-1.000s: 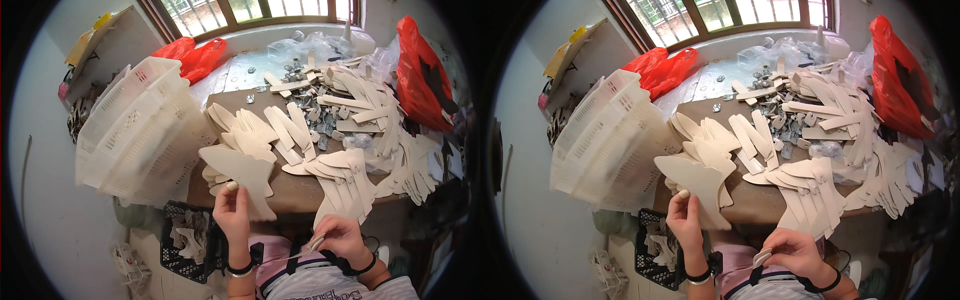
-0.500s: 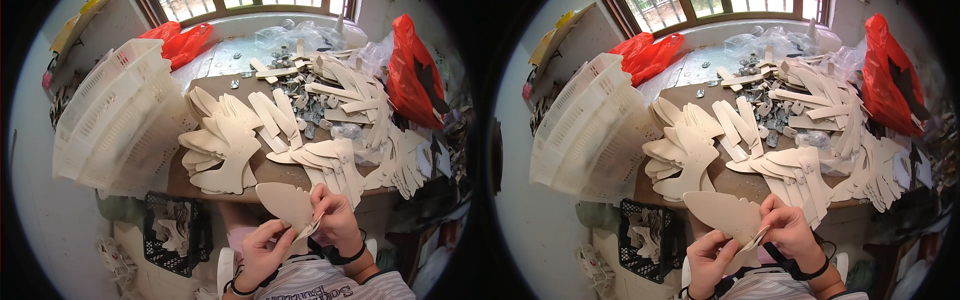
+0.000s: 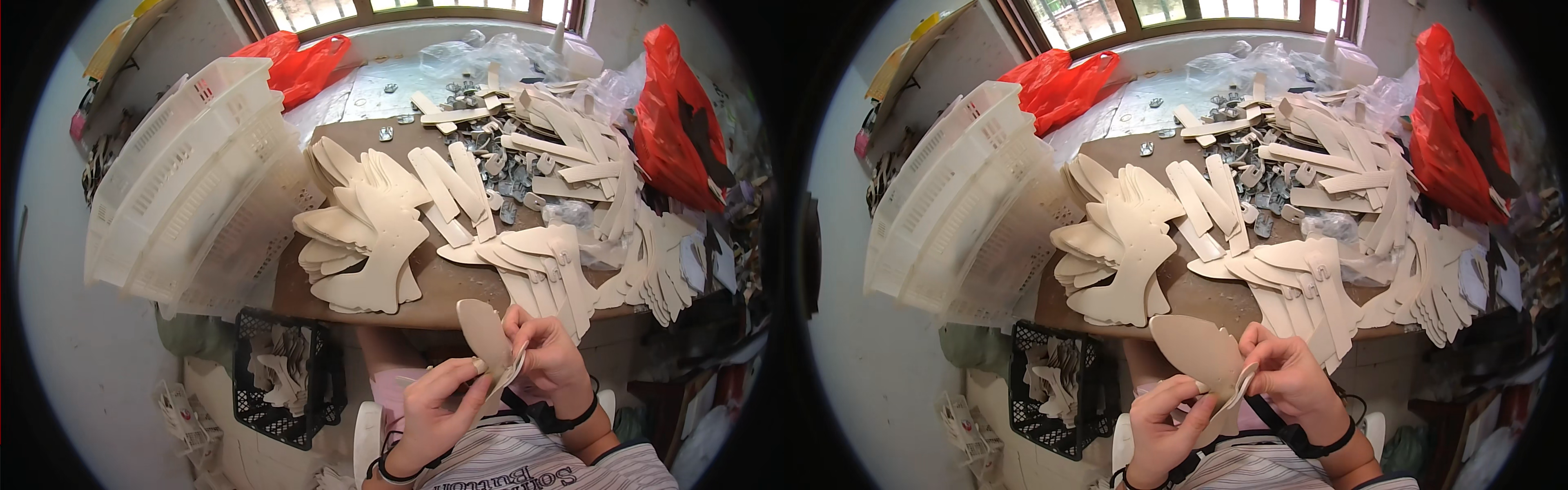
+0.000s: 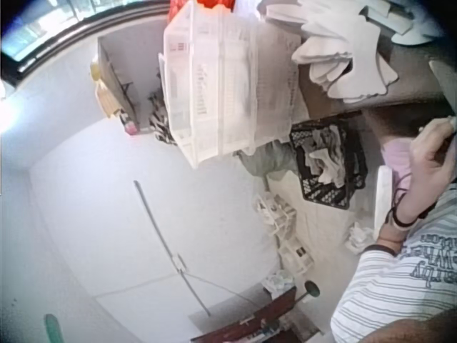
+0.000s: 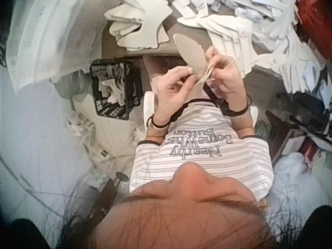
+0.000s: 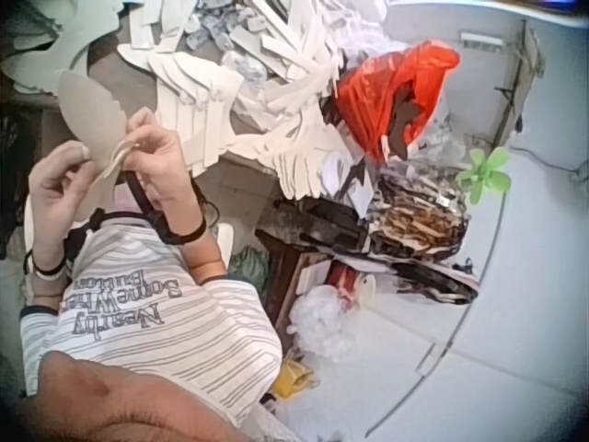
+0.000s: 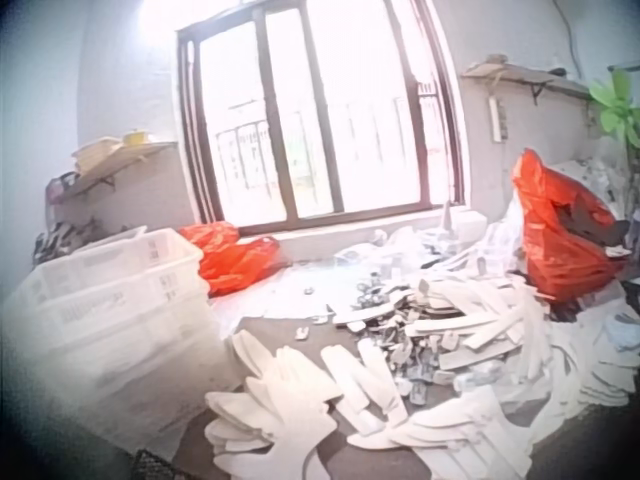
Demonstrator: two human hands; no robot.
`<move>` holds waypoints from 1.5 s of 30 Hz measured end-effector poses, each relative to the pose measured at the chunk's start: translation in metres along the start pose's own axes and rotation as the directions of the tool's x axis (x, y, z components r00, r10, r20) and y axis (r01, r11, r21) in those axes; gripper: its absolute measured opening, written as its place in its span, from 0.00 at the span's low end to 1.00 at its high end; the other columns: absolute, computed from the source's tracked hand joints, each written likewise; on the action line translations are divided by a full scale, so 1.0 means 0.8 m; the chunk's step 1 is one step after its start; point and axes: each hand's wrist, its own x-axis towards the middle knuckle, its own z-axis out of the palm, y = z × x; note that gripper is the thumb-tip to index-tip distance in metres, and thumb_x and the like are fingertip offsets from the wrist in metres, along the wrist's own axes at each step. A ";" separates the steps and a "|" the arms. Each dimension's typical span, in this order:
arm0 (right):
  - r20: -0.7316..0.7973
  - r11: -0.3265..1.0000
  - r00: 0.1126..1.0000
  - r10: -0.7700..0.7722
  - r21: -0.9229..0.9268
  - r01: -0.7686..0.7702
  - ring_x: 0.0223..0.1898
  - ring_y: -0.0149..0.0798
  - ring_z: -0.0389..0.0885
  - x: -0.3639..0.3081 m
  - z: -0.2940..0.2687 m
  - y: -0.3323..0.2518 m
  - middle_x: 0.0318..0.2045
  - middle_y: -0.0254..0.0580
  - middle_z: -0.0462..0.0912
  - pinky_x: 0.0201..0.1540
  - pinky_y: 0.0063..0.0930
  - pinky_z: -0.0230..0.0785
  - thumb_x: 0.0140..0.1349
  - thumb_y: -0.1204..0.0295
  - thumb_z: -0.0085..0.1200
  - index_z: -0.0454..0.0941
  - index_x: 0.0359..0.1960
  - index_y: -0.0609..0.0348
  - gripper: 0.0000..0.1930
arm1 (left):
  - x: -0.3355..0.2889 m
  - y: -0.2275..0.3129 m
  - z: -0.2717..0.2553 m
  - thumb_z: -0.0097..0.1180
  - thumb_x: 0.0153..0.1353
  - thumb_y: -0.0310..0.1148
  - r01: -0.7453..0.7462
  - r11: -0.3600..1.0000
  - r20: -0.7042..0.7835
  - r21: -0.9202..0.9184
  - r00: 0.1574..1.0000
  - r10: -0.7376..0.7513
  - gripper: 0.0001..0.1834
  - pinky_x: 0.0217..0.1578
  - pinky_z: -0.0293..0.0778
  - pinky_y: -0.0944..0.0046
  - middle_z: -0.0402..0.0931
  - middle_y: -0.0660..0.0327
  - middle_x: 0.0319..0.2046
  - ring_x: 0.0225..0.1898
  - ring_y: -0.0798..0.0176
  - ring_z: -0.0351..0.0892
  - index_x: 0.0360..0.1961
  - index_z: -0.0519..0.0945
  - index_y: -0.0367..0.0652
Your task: Manually attaching small metal fasteners or eyelets to white shoe upper components.
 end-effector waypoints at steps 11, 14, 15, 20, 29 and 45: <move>0.023 0.971 0.983 0.180 0.157 -0.181 0.33 0.32 0.77 0.004 -0.014 0.003 0.37 0.35 0.70 0.35 0.21 0.74 0.47 0.81 0.70 0.82 0.32 0.66 0.11 | 0.008 0.002 -0.001 0.61 0.55 0.19 0.013 0.999 0.066 -0.051 0.998 -0.010 0.09 0.28 0.70 0.74 0.80 0.59 0.34 0.32 0.71 0.78 0.39 0.81 0.33; 0.034 0.988 0.989 0.146 0.037 -0.148 0.37 0.32 0.76 0.006 -0.012 0.000 0.38 0.35 0.70 0.38 0.20 0.74 0.46 0.83 0.70 0.83 0.32 0.66 0.11 | 0.004 0.001 -0.003 0.61 0.55 0.19 0.034 0.999 0.059 -0.035 0.998 -0.032 0.09 0.28 0.70 0.74 0.81 0.59 0.35 0.32 0.71 0.78 0.39 0.82 0.33; 0.030 0.991 0.990 0.137 -0.004 -0.137 0.39 0.32 0.76 0.006 -0.009 -0.003 0.39 0.36 0.70 0.39 0.20 0.74 0.45 0.84 0.70 0.83 0.32 0.66 0.11 | 0.003 0.001 -0.003 0.61 0.55 0.20 0.039 0.999 0.057 -0.022 0.998 -0.038 0.09 0.28 0.70 0.74 0.81 0.59 0.35 0.32 0.72 0.77 0.39 0.82 0.34; 0.099 0.982 0.994 0.052 -0.187 -0.033 0.42 0.32 0.75 0.006 -0.009 -0.002 0.39 0.37 0.70 0.43 0.22 0.74 0.45 0.83 0.70 0.82 0.34 0.66 0.13 | 0.007 0.015 -0.006 0.63 0.53 0.19 0.038 0.999 0.055 0.034 0.998 -0.040 0.11 0.26 0.70 0.74 0.81 0.59 0.35 0.31 0.71 0.78 0.39 0.82 0.35; -0.004 0.981 0.996 0.086 -0.173 -0.085 0.42 0.33 0.79 -0.015 0.008 0.002 0.41 0.40 0.78 0.44 0.25 0.75 0.43 0.87 0.69 0.81 0.37 0.62 0.17 | -0.010 -0.018 -0.009 0.70 0.45 0.21 -0.169 0.954 0.073 0.246 0.985 0.156 0.14 0.30 0.75 0.68 0.83 0.57 0.34 0.31 0.62 0.82 0.36 0.82 0.38; 0.552 0.156 0.707 -0.441 -0.729 0.666 0.27 0.40 0.81 -0.045 0.029 -0.019 0.27 0.39 0.81 0.29 0.26 0.75 0.38 0.86 0.59 0.84 0.30 0.59 0.14 | -0.018 -0.030 -0.002 0.65 0.40 0.21 -0.473 0.875 0.182 0.100 0.873 0.452 0.20 0.41 0.73 0.59 0.80 0.58 0.39 0.39 0.56 0.80 0.39 0.79 0.39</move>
